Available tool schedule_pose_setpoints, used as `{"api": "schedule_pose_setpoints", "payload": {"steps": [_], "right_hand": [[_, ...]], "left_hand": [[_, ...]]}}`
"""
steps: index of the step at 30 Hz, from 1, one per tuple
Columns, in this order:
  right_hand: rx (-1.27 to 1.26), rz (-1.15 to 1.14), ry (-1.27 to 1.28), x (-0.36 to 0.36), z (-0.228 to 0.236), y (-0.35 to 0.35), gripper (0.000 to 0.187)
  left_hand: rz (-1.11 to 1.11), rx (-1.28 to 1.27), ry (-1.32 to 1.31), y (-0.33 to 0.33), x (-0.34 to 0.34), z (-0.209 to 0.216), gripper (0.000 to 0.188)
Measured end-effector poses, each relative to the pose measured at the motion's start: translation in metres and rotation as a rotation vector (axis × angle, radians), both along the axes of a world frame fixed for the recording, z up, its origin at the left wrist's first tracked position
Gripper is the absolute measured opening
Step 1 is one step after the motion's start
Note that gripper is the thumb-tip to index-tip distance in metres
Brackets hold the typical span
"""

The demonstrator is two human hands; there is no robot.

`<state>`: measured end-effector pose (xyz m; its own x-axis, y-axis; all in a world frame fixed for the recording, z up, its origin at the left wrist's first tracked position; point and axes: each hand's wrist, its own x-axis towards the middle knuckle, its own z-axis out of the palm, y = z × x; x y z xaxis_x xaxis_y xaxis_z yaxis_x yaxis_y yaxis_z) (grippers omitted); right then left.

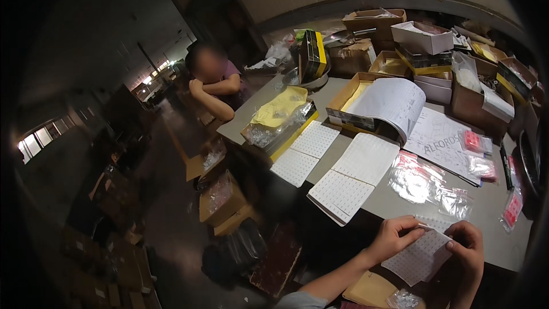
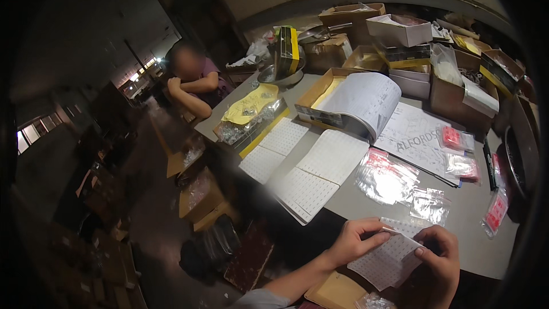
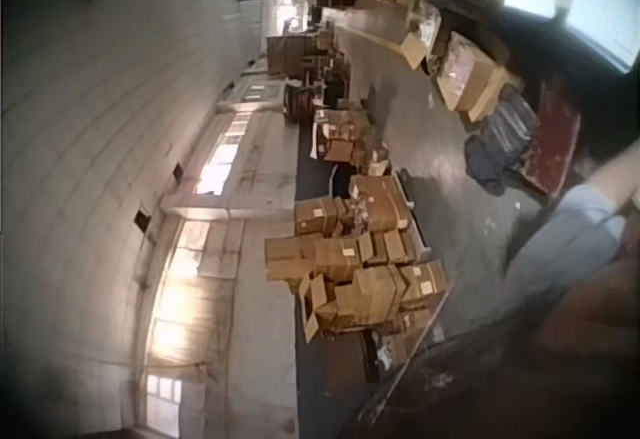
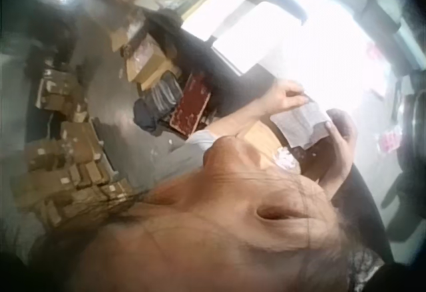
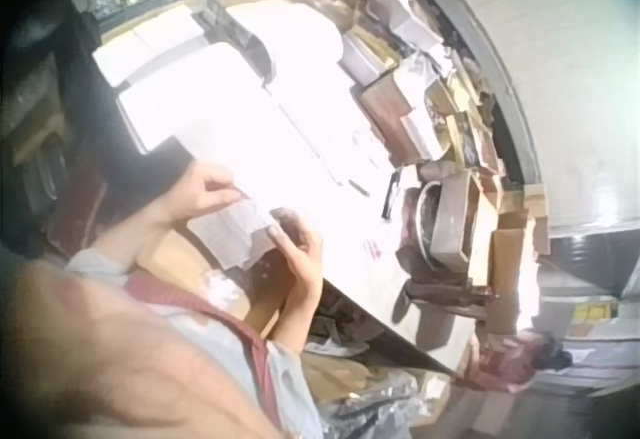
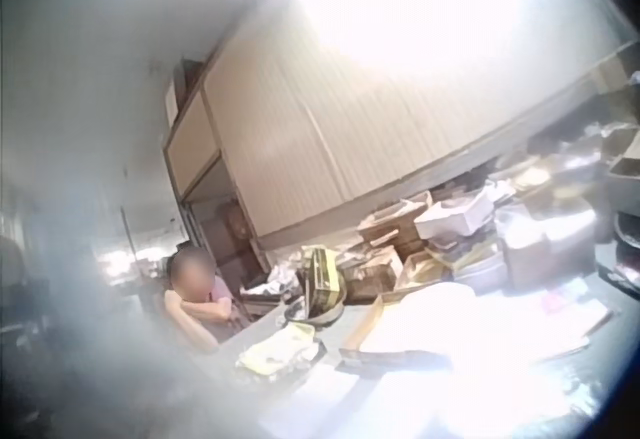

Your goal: The person repeatedly picks small white beads from a perforated sheet and places them into small clear plastic bags. The person then places the filled bags into a cardboard box on the table.

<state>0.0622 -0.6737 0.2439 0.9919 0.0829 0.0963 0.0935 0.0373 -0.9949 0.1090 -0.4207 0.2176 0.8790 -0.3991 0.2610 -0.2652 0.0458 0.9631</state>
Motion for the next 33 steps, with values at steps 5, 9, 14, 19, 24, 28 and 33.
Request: {"api": "schedule_pose_setpoints", "payload": {"steps": [5,9,14,19,24,28,33], "right_hand": [[0.006,0.012,0.001,0.002,0.002,0.001,0.034],[0.097,-0.039,0.065,-0.004,0.009,0.012,0.035],[0.140,-0.054,0.024,-0.007,0.001,0.008,0.034],[0.220,-0.110,0.073,-0.014,0.020,0.027,0.035],[0.207,-0.094,0.084,-0.017,0.027,0.034,0.036],[0.008,-0.032,-0.018,-0.009,0.005,-0.001,0.039],[-0.193,0.019,-0.011,0.006,0.002,-0.003,0.039]], "left_hand": [[-0.003,-0.016,-0.007,0.000,0.002,-0.001,0.020],[-0.040,-0.022,0.067,0.001,0.004,-0.003,0.019],[-0.016,0.009,0.026,0.001,0.005,-0.016,0.020],[-0.042,0.019,0.026,0.001,0.006,-0.009,0.022],[-0.017,-0.006,0.030,0.006,0.000,-0.007,0.021],[-0.010,-0.061,-0.024,0.000,0.006,-0.009,0.019],[0.061,-0.036,0.061,0.001,0.004,-0.005,0.014]]}}
